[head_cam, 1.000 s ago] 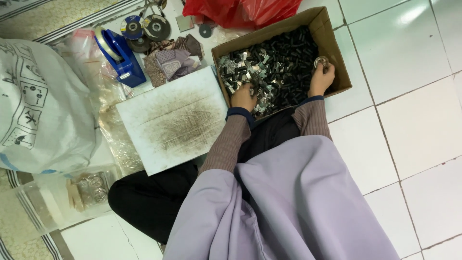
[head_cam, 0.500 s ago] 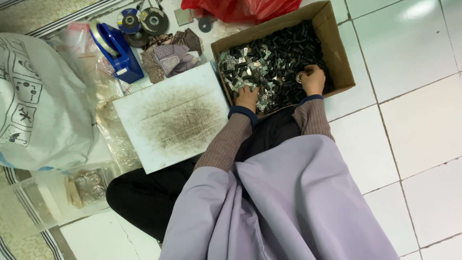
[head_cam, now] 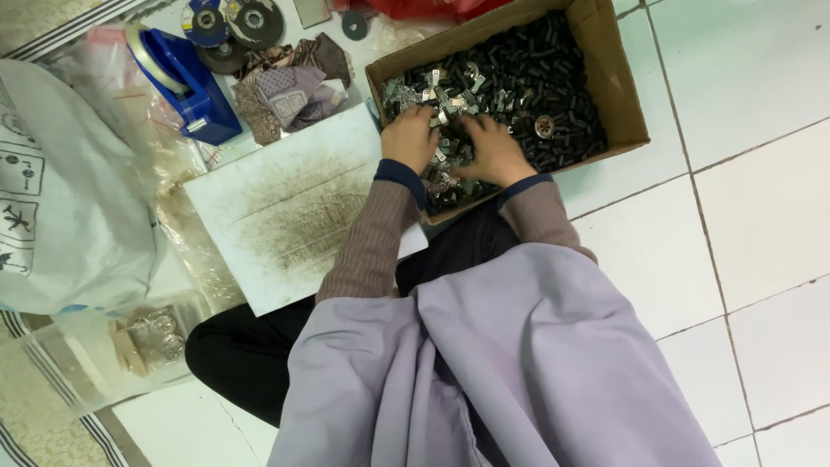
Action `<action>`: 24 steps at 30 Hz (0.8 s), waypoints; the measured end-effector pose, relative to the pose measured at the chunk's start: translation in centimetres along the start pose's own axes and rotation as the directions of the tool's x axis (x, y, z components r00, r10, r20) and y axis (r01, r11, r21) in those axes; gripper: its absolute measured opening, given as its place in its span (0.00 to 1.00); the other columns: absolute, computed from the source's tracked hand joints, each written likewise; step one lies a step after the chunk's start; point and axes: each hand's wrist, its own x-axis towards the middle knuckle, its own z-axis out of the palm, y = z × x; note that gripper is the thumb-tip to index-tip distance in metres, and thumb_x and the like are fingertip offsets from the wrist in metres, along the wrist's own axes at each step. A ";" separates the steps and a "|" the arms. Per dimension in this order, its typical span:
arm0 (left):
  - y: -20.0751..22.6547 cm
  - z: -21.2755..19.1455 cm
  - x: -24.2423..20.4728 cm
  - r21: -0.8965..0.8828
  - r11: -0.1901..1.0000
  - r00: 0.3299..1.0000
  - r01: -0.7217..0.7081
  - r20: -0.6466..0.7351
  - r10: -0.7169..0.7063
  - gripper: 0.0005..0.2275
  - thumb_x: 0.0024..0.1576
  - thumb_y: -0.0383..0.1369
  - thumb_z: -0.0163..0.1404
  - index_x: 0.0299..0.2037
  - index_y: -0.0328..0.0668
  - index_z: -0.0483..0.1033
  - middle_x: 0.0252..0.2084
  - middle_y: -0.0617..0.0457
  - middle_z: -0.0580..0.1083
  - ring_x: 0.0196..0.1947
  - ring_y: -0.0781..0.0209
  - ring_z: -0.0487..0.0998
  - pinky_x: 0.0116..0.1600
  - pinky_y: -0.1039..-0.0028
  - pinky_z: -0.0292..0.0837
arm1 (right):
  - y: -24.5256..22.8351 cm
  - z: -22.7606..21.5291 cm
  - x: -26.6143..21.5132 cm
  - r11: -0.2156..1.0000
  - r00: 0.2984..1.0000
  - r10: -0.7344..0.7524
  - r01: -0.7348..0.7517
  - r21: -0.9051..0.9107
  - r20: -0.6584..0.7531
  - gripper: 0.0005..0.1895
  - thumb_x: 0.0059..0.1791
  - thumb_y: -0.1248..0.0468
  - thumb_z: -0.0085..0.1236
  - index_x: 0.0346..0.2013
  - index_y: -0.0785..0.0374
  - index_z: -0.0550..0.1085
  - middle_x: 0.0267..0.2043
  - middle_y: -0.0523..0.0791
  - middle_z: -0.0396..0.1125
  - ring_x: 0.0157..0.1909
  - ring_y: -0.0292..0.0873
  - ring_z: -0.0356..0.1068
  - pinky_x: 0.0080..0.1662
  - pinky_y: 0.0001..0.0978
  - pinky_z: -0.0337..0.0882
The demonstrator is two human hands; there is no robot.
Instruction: The person sits on the floor and packs small metal parts into clear plastic bags. They place the parts into the bags, seal them using a tape dispenser, and then place the sealed bags into a clear plastic container. The person also sorts through a box of metal parts.
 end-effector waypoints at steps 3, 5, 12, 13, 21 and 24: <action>-0.8 1.1 0.6 0.157 0.987 0.999 -0.028 -0.021 0.032 0.13 0.60 0.34 0.54 0.55 0.47 0.74 0.46 0.48 0.76 0.47 0.51 0.80 0.47 0.62 0.80 | -5.1 0.6 -0.3 0.983 0.964 0.065 -0.016 -0.185 0.259 0.66 0.35 0.44 0.76 0.78 0.57 0.47 0.78 0.66 0.33 0.76 0.74 0.40 0.62 0.72 0.64; -2.6 3.9 0.9 0.276 0.960 0.996 -0.053 -0.052 0.070 0.13 0.58 0.32 0.56 0.53 0.46 0.74 0.43 0.49 0.76 0.45 0.53 0.80 0.44 0.67 0.79 | -3.6 3.5 1.4 0.939 0.972 0.053 0.029 -0.342 0.227 0.68 0.33 0.45 0.78 0.78 0.52 0.46 0.79 0.63 0.30 0.77 0.72 0.37 0.63 0.71 0.62; -3.9 5.4 0.0 0.503 0.856 0.983 -0.122 -0.057 0.173 0.16 0.52 0.29 0.60 0.51 0.46 0.75 0.38 0.52 0.75 0.41 0.57 0.78 0.35 0.71 0.76 | -1.1 6.1 4.1 0.830 0.994 -0.066 0.105 -0.548 0.090 0.63 0.28 0.42 0.79 0.74 0.50 0.59 0.78 0.58 0.42 0.75 0.68 0.45 0.60 0.63 0.67; -3.8 5.4 0.0 0.502 0.857 0.984 -0.120 -0.054 0.169 0.16 0.52 0.29 0.60 0.51 0.46 0.75 0.38 0.52 0.75 0.41 0.57 0.78 0.35 0.71 0.76 | -0.3 6.0 4.5 0.830 0.993 -0.067 0.108 -0.547 0.095 0.63 0.28 0.42 0.79 0.74 0.50 0.59 0.78 0.58 0.42 0.75 0.68 0.45 0.60 0.63 0.67; -4.0 5.7 -0.4 0.523 0.841 0.978 -0.139 -0.061 0.200 0.15 0.51 0.29 0.58 0.48 0.50 0.75 0.35 0.56 0.74 0.38 0.60 0.77 0.34 0.71 0.73 | 4.1 5.6 6.4 0.981 0.992 -0.101 0.087 -0.175 -0.073 0.27 0.45 0.63 0.66 0.60 0.52 0.74 0.60 0.52 0.64 0.58 0.63 0.69 0.48 0.53 0.76; -4.4 6.6 -0.3 0.502 0.853 0.976 -0.141 -0.075 0.206 0.14 0.51 0.28 0.58 0.47 0.49 0.76 0.34 0.55 0.74 0.37 0.59 0.77 0.33 0.71 0.73 | 4.4 4.8 6.2 0.995 0.987 -0.100 0.100 -0.004 -0.128 0.21 0.48 0.72 0.60 0.56 0.57 0.77 0.55 0.55 0.67 0.54 0.63 0.72 0.46 0.46 0.77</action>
